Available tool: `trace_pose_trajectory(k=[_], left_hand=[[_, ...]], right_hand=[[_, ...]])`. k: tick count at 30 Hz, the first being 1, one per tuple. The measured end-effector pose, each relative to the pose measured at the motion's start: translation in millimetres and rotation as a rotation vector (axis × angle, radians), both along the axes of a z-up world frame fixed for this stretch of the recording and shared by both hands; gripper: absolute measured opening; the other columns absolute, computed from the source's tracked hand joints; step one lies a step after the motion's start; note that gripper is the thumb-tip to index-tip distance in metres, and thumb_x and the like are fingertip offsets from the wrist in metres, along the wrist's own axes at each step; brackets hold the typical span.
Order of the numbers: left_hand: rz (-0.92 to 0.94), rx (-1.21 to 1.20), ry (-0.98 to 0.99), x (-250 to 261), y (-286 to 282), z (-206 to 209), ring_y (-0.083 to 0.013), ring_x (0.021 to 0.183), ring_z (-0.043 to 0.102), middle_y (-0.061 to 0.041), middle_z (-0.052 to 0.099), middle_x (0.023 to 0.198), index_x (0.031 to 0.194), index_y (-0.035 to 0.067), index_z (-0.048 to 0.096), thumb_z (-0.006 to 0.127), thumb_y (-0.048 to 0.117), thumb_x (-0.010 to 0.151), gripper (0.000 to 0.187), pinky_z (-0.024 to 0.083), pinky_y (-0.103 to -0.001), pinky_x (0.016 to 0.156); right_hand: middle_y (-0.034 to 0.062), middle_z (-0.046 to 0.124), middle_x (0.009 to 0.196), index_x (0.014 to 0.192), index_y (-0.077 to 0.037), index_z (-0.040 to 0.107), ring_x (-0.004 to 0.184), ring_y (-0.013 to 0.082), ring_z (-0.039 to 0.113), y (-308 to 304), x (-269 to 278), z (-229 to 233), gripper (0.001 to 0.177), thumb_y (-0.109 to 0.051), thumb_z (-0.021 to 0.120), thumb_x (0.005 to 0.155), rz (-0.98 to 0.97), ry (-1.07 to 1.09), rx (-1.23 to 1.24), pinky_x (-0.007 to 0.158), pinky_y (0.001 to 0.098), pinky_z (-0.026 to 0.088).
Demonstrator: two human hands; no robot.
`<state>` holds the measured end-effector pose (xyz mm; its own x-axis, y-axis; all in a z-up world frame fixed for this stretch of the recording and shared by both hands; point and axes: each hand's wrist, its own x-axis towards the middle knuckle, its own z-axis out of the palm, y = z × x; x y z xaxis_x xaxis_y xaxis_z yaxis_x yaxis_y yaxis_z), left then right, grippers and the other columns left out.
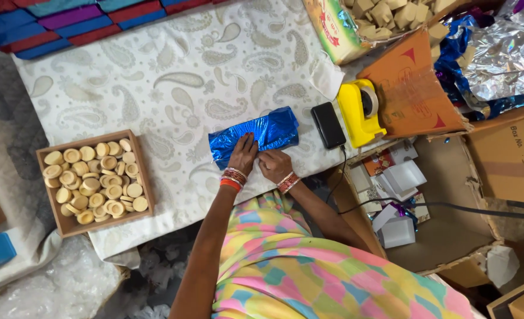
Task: Wrapping a small product box in decorative blue and silver foil.
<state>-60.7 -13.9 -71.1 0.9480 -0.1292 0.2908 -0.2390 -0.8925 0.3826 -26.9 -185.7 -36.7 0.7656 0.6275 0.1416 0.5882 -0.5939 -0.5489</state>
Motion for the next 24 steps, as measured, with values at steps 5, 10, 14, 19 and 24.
trace_pose_trajectory(k=[5,10,14,19,24], left_hand=[[0.01,0.021,0.009,0.3,-4.4,-9.5,-0.0436,0.136,0.047,-0.027,0.053,0.145,0.123,-0.003,0.065,0.062,0.002,0.082,0.041,0.039,-0.05,0.117],[-0.015,0.077,0.02,-2.8,-0.8,-21.8,-0.0436,0.14,0.046,-0.027,0.051,0.147,0.124,0.0,0.063,0.061,0.001,0.086,0.039,0.038,-0.052,0.12],[-0.004,0.125,0.001,-4.6,-1.7,-12.0,-0.044,0.141,0.044,-0.028,0.05,0.147,0.13,-0.002,0.059,0.059,0.003,0.086,0.045,0.037,-0.052,0.119],[-0.023,0.145,-0.008,-6.2,1.5,-4.5,-0.0437,0.141,0.044,-0.029,0.048,0.15,0.13,-0.002,0.058,0.057,0.005,0.089,0.042,0.037,-0.053,0.119],[-0.042,0.198,-0.002,-7.5,1.1,1.1,-0.0423,0.142,0.043,-0.028,0.048,0.15,0.132,-0.002,0.058,0.056,0.005,0.088,0.045,0.037,-0.051,0.12]], right_hand=[[0.0122,0.063,0.131,0.095,-0.005,0.067,0.127,0.0331,0.058,9.8,18.6,59.6,0.018,-0.003,0.068,0.078,0.135,-0.277,0.138,0.108,0.0488,0.047],[0.0174,0.048,0.158,0.116,-0.003,0.055,0.152,0.0358,0.04,9.1,32.3,31.9,0.035,0.002,0.063,0.082,0.242,-0.191,-0.02,0.127,0.0524,0.028],[0.023,0.041,0.157,0.149,0.007,0.039,0.149,0.0382,0.034,10.0,41.8,51.8,0.074,-0.003,0.06,0.078,0.255,-0.163,-0.15,0.123,0.0534,0.022],[0.0214,0.043,0.158,0.146,0.005,0.046,0.149,0.0351,0.038,-17.5,33.1,13.2,0.064,-0.003,0.055,0.083,0.295,-0.176,-0.202,0.124,0.0505,0.027],[0.0204,0.048,0.154,0.145,0.005,0.049,0.144,0.035,0.044,-40.5,24.3,16.0,0.054,-0.009,0.056,0.093,0.274,-0.258,-0.135,0.12,0.0525,0.032]])
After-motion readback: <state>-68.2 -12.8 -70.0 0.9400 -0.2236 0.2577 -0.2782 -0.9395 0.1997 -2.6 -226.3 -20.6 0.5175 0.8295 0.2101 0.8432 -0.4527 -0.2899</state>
